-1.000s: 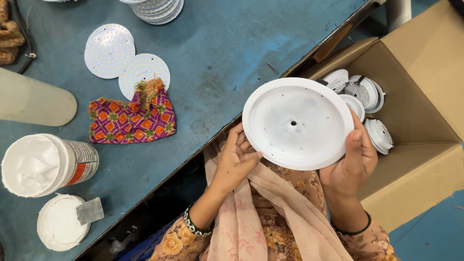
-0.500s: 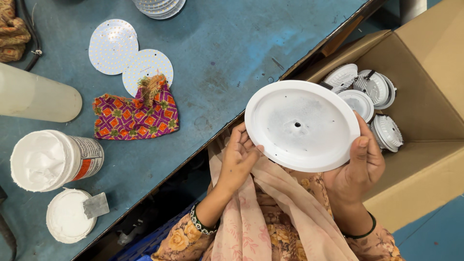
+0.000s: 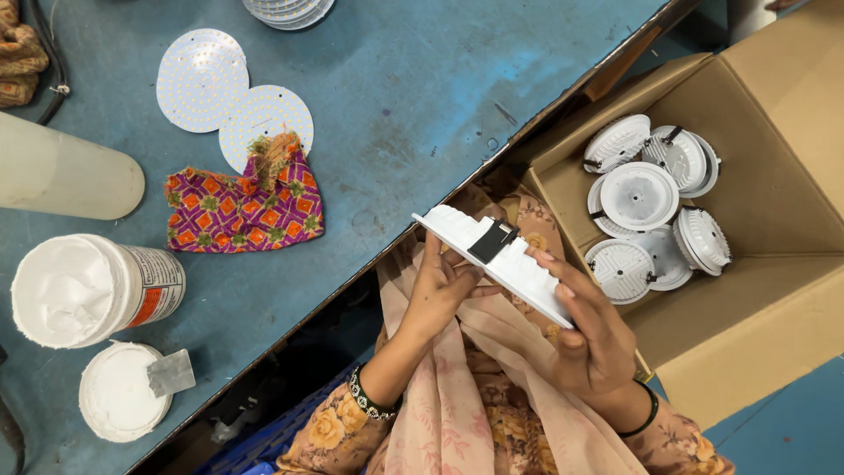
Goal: The person retrieves white circular LED light housings from a cardboard box and places them on a blue workbench. Using a small plastic scraper, they scoop white adhesive from a container and spread it around the central hole of each housing. The treated housings are stacked on the table.
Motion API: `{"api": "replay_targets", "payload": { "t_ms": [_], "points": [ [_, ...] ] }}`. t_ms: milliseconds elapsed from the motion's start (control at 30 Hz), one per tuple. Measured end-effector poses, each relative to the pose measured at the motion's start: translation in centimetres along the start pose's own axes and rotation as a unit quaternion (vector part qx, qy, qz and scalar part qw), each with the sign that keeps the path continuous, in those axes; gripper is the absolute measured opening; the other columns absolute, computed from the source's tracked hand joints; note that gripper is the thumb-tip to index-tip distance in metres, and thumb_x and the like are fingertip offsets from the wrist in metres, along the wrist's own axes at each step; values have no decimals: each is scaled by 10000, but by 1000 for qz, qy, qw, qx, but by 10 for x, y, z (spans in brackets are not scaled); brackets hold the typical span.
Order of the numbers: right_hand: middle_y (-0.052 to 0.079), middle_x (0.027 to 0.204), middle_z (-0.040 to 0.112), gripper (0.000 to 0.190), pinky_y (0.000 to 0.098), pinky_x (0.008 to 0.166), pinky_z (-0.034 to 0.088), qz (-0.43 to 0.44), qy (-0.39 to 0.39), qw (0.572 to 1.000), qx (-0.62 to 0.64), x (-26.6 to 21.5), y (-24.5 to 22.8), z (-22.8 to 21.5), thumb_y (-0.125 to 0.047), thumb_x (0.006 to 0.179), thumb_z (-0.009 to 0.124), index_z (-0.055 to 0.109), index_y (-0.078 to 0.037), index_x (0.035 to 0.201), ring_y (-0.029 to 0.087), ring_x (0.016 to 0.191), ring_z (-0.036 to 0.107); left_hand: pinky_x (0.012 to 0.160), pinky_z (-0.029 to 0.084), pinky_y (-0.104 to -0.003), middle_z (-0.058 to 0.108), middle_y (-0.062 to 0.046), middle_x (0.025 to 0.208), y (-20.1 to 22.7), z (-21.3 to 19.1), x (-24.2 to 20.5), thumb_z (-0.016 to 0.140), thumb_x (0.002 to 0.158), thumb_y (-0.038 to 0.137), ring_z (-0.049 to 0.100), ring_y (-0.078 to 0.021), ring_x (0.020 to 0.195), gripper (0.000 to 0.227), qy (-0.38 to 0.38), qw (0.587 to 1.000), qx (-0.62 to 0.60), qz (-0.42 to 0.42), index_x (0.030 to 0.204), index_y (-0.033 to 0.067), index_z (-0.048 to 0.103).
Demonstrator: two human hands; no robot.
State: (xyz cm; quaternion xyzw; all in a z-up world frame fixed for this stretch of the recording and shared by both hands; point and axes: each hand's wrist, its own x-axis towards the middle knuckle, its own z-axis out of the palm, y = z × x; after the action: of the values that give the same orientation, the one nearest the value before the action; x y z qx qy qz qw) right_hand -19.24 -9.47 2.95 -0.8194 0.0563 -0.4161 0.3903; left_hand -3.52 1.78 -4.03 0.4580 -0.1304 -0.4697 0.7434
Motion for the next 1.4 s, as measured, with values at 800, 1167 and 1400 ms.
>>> {"api": "replay_targets", "payload": {
  "t_ms": [800, 1167, 1400],
  "points": [
    [287, 1340, 634, 465, 461, 1126, 549, 40, 162, 978, 125, -6, 21, 15, -359, 1161, 498, 581, 58, 1351, 361, 1247, 668, 940, 636, -469, 621, -168, 1282, -5, -14, -1, 417, 918, -135, 688, -285, 1138, 560, -3, 998, -53, -46, 1460, 3, 387],
    [243, 1438, 590, 548, 433, 1193, 485, 289, 208, 859, 367, 21, 40, -7, -288, 1141, 540, 472, 136, 1481, 303, 1315, 619, 895, 648, -430, 666, -155, 1271, 33, -16, -19, 529, 1010, 5, 676, -229, 1135, 599, -60, 995, 52, -53, 1572, 19, 324],
    [175, 1394, 626, 421, 452, 1134, 502, 432, 205, 737, 478, 26, 89, -1, -247, 1096, 535, 547, 66, 1377, 281, 1270, 632, 917, 618, -378, 696, -159, 1242, 59, -13, -25, 542, 1042, 97, 699, -230, 1103, 634, -65, 992, 92, -47, 1622, 41, 292]
  ]
}}
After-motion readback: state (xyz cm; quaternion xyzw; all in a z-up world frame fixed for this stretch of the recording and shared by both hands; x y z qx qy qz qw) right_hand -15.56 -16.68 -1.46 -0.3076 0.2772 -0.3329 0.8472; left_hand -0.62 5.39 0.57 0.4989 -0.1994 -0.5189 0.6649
